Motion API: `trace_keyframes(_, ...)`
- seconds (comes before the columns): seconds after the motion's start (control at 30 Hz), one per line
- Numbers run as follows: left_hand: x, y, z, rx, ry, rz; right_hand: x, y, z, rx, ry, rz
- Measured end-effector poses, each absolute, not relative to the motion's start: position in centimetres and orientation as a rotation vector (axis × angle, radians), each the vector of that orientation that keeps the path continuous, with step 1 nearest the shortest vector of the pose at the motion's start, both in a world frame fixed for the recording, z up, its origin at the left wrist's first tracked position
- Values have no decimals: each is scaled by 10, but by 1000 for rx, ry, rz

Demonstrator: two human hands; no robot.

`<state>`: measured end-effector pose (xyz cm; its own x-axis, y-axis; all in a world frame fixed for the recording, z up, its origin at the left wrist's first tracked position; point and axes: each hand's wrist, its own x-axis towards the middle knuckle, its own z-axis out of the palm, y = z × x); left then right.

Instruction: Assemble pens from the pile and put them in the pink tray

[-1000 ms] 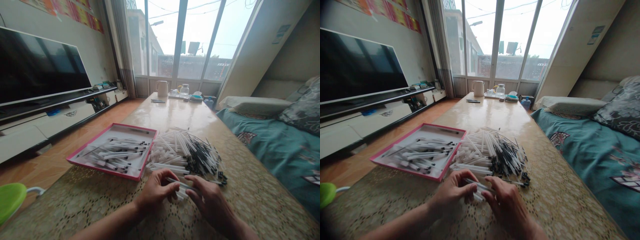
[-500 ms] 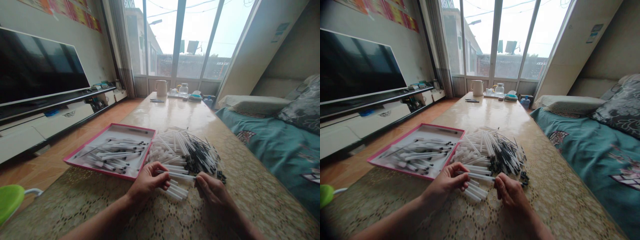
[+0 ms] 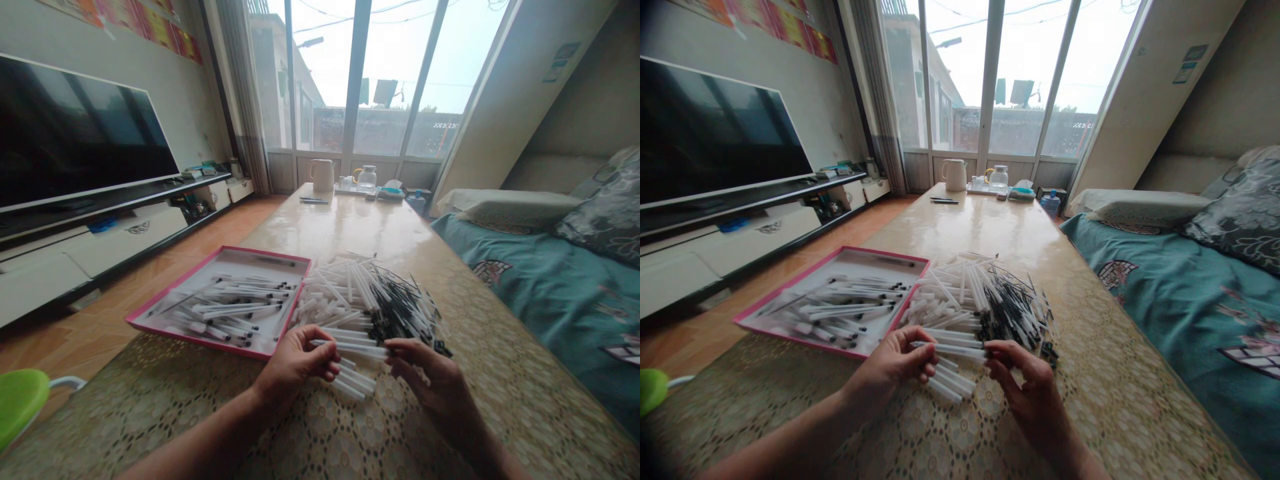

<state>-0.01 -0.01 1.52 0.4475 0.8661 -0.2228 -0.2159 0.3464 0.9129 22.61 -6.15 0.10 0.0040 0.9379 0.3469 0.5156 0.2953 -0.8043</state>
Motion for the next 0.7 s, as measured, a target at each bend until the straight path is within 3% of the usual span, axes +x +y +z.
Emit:
trace_keyframes(0.13, 0, 0, 15, 971, 837, 801, 227, -60, 0, -1423, -1634, 682)
trace_keyframes(0.7, -1, 0, 14, 984, 834, 797, 231, -58, -4, -1428, -1785, 567)
